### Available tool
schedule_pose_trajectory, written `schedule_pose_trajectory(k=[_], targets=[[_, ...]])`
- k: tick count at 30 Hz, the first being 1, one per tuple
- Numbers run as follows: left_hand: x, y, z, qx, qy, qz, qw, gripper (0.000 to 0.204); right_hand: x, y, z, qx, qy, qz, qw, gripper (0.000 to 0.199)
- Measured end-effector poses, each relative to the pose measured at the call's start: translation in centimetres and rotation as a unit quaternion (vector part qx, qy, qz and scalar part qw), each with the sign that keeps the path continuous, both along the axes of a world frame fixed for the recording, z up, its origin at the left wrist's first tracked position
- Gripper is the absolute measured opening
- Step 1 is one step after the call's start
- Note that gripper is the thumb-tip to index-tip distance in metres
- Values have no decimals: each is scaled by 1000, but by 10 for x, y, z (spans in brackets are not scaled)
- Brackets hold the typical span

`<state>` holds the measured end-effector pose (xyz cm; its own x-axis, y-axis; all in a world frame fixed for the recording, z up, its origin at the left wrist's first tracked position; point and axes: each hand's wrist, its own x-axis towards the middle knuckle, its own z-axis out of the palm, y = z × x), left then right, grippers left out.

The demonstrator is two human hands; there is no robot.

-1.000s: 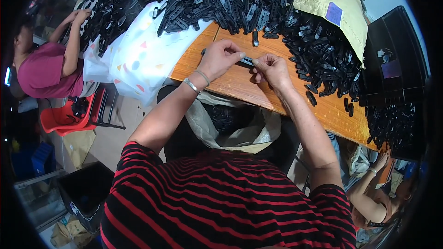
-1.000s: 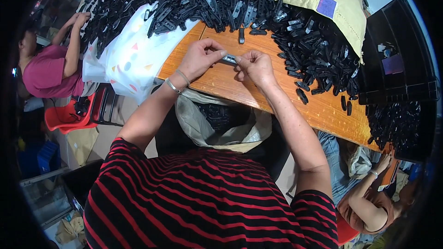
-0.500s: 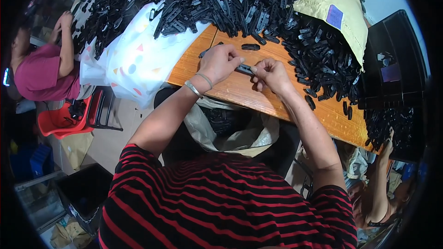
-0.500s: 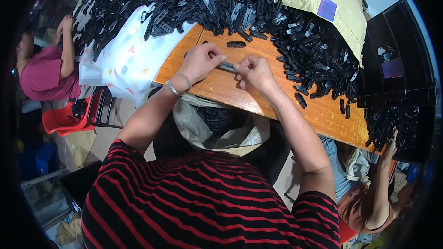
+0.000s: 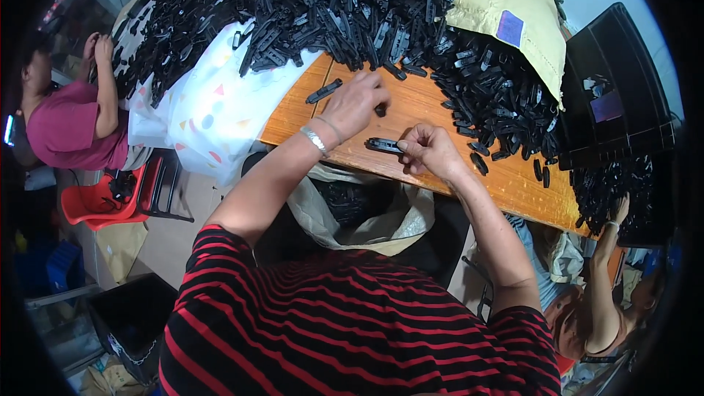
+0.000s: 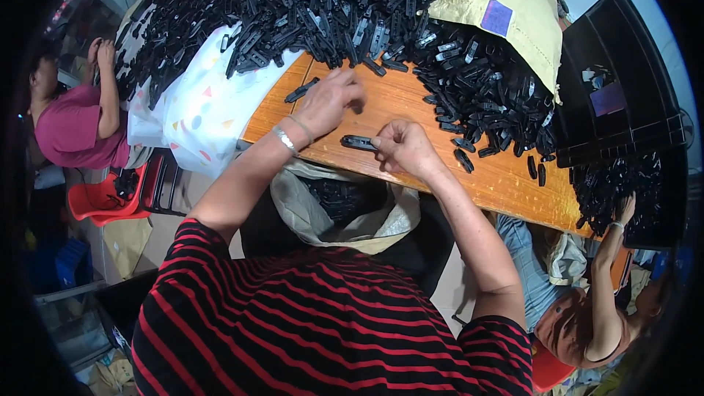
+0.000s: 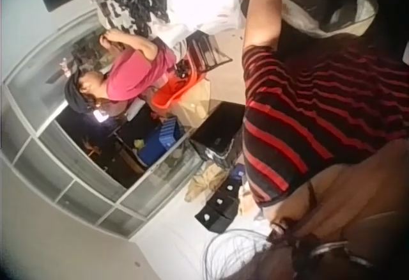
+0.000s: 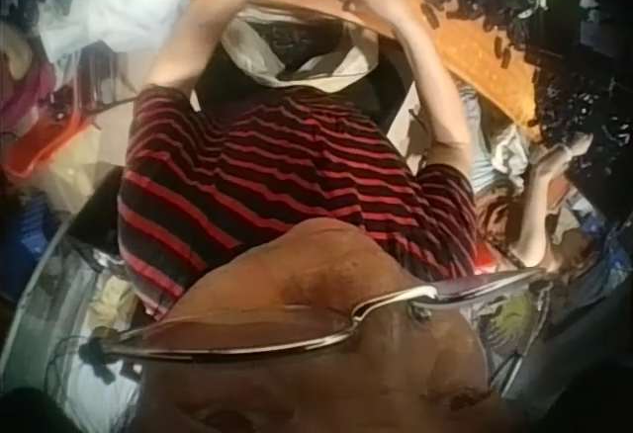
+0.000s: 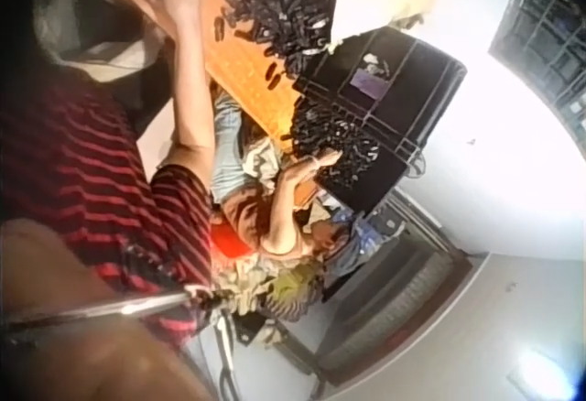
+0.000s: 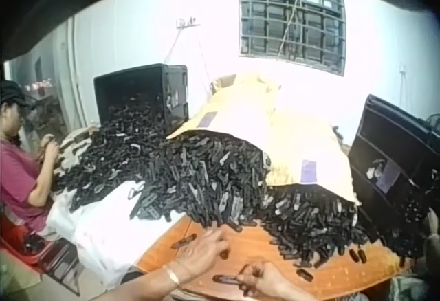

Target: Assembling small black plastic parts manually at a workbench.

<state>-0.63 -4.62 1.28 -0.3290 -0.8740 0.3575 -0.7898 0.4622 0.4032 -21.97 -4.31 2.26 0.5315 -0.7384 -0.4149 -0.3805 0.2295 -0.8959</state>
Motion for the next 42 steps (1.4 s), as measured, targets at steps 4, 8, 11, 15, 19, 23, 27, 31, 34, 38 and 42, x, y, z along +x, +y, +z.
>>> schedule_pose_trajectory(k=[4, 8, 11, 15, 19, 23, 27, 31, 34, 38, 42], targets=[[13, 11, -5, -24, 10, -80, 996, 15, -11, 4, 5, -6, 9, -7, 1000, 14], [-2, 24, -10, -33, 130, 22, 991, 16, -18, 5, 7, -2, 8, -41, 999, 15], [-14, 30, -12, -42, 156, 117, 980, 21, -22, 1, 14, -2, 10, -51, 999, 16], [-10, 32, -19, -42, 86, 98, 990, 27, -22, -3, 19, -6, 20, -59, 998, 17], [-5, 37, -19, -19, 138, 75, 987, 40, -9, -11, 15, -10, -20, -72, 997, 17], [1, 48, -8, 10, 203, 84, 976, 47, 15, -15, 5, -15, -47, -70, 996, 16], [9, 53, -1, 211, 458, 35, 863, 39, 30, -25, 1, -15, -70, -38, 997, 16], [10, 40, -4, 212, 415, 108, 878, 16, 37, -30, -6, -22, -53, -35, 998, 17], [6, 38, -10, 198, 388, 144, 888, 13, 38, -32, -10, -30, -29, -37, 998, 18], [3, 35, -9, 178, 325, 174, 912, 15, 41, -33, -3, -15, -4, -45, 999, 21], [7, 31, -17, 104, 231, 190, 948, 16, 49, -33, -1, -26, 67, -19, 997, 22]])
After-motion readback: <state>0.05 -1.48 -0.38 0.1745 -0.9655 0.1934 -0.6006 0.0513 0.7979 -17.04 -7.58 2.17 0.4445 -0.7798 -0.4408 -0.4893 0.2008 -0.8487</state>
